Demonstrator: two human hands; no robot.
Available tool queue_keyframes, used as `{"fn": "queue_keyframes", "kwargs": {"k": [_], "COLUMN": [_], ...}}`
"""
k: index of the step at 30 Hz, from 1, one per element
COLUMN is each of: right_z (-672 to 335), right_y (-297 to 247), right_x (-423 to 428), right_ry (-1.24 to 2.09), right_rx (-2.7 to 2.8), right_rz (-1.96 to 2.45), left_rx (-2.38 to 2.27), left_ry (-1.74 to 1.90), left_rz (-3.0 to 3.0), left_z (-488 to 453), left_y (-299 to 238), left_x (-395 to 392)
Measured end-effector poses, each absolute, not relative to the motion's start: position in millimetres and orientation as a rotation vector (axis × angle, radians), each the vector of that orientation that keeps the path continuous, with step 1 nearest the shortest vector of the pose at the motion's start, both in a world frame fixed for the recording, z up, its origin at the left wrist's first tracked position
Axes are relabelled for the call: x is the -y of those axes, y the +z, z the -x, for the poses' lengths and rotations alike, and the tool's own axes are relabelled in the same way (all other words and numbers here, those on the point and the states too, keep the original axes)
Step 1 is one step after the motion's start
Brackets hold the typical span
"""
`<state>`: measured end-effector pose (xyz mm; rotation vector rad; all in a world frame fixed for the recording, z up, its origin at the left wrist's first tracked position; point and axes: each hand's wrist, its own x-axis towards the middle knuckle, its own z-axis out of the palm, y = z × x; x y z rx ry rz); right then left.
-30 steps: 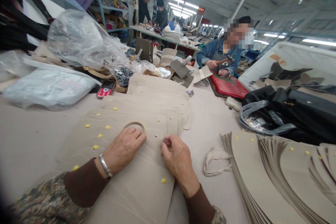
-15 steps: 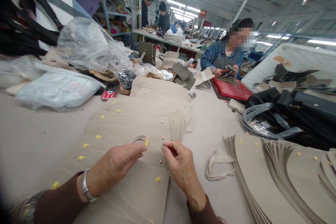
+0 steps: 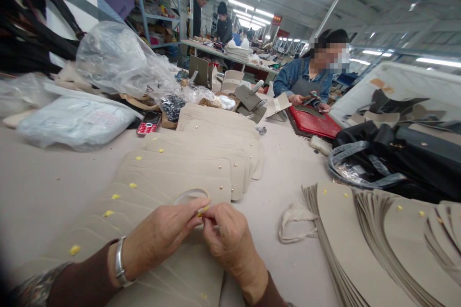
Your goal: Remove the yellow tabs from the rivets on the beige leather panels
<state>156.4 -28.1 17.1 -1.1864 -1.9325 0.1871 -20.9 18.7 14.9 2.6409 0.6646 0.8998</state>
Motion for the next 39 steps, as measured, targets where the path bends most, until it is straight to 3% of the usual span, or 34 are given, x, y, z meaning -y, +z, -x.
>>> {"fn": "queue_keyframes", "kwargs": {"k": [6, 8, 14, 17, 23, 39], "right_z": [-151.6, -149.6, -161.9, -180.8, -194.8, -181.0], "right_y": [17.0, 20.7, 22.8, 14.4, -1.5, 13.5], "right_x": [36.0, 38.2, 28.6, 23.3, 28.4, 32.8], "right_ry": [0.067, 0.201, 1.007, 1.061, 1.214, 0.805], "right_rx": [1.88, 1.803, 1.158, 1.074, 1.169, 1.897], "right_rz": [1.238, 1.326, 1.548, 1.612, 1.806, 1.86], "left_rx": [-0.712, -0.718, -0.629, -0.755, -0.969, -0.876], "left_ry": [0.722, 0.748, 0.928, 0.847, 0.345, 0.291], "left_rz": [-2.558, -2.587, -2.686, -2.741, -2.877, -2.765], "left_z": [20.4, 19.4, 10.8, 8.6, 8.4, 9.3], "left_y": [20.2, 22.5, 32.5, 28.4, 8.1, 6.6], "left_x": [-17.9, -18.5, -12.2, -12.6, -18.3, -14.8]}}
